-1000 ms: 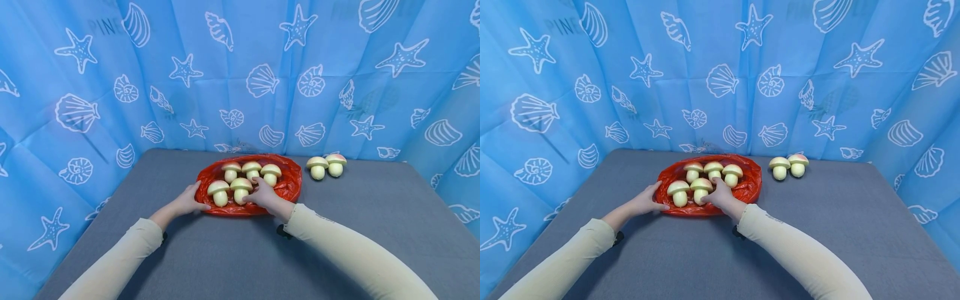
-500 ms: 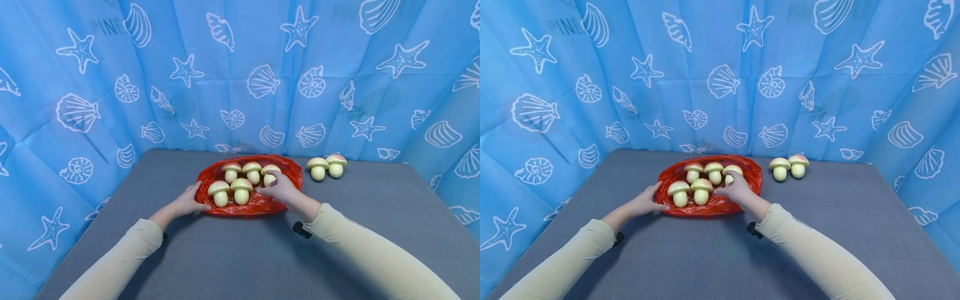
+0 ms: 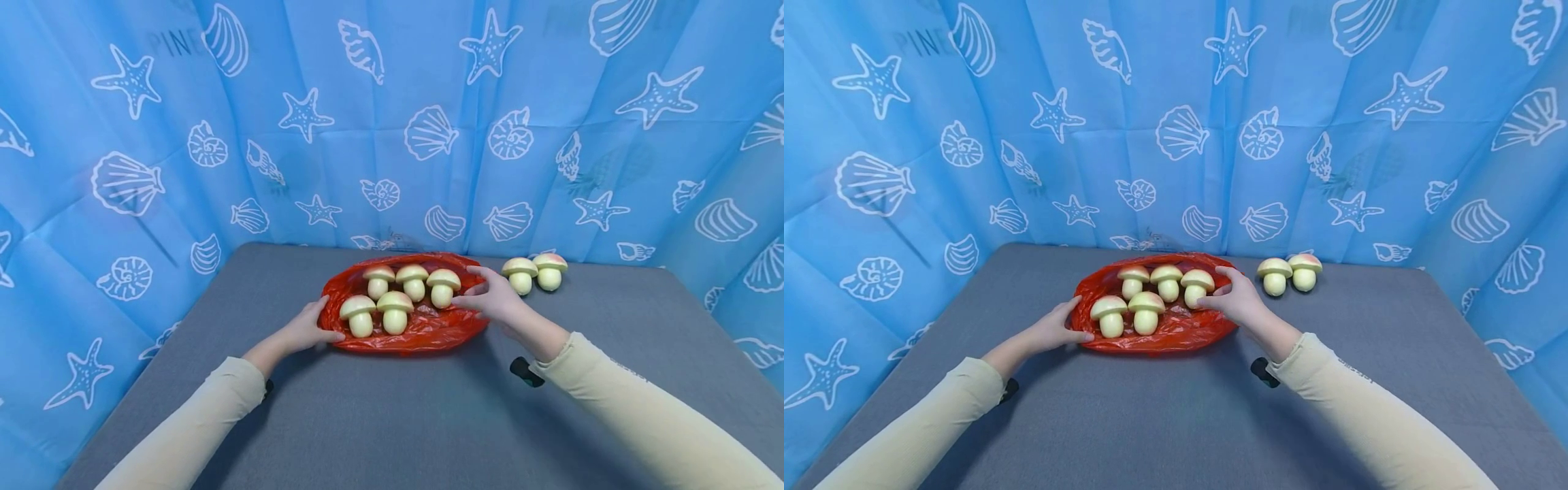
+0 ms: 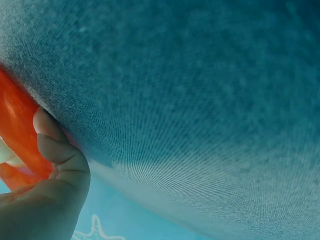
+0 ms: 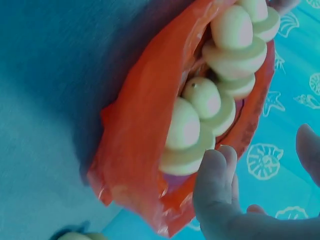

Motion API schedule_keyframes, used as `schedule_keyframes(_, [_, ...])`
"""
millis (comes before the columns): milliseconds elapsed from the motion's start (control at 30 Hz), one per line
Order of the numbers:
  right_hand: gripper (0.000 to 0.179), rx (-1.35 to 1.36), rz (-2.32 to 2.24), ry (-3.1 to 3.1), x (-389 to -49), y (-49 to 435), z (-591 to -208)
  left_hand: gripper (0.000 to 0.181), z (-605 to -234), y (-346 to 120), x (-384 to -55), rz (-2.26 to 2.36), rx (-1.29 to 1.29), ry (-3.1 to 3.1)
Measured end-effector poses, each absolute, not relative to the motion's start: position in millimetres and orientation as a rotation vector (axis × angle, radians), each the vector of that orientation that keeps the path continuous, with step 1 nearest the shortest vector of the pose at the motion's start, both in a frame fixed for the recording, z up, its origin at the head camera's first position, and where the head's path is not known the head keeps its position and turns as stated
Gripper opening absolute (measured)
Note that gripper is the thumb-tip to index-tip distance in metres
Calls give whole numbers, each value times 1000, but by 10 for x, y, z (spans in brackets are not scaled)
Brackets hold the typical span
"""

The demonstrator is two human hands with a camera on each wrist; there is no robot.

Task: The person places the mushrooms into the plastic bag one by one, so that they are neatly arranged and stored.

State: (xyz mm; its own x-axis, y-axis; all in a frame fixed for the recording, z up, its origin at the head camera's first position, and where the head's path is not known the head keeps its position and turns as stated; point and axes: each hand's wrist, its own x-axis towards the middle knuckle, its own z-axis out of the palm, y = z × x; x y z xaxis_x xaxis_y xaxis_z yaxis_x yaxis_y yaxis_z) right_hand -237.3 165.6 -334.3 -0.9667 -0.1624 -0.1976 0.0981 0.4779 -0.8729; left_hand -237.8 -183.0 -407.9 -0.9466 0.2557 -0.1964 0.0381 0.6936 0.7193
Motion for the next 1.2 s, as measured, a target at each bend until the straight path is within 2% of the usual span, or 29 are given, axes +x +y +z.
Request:
schedule_keyframes(800, [75,-200,-1504,2653,-2454,2232,-3344,91,-4029,-1846,-2376,1075,218,2629])
schedule_keyframes(1200, [76,-327,-1318,2920,-2564,2509,-3402,92,-4046,-1855,-2386,1083,225,2633])
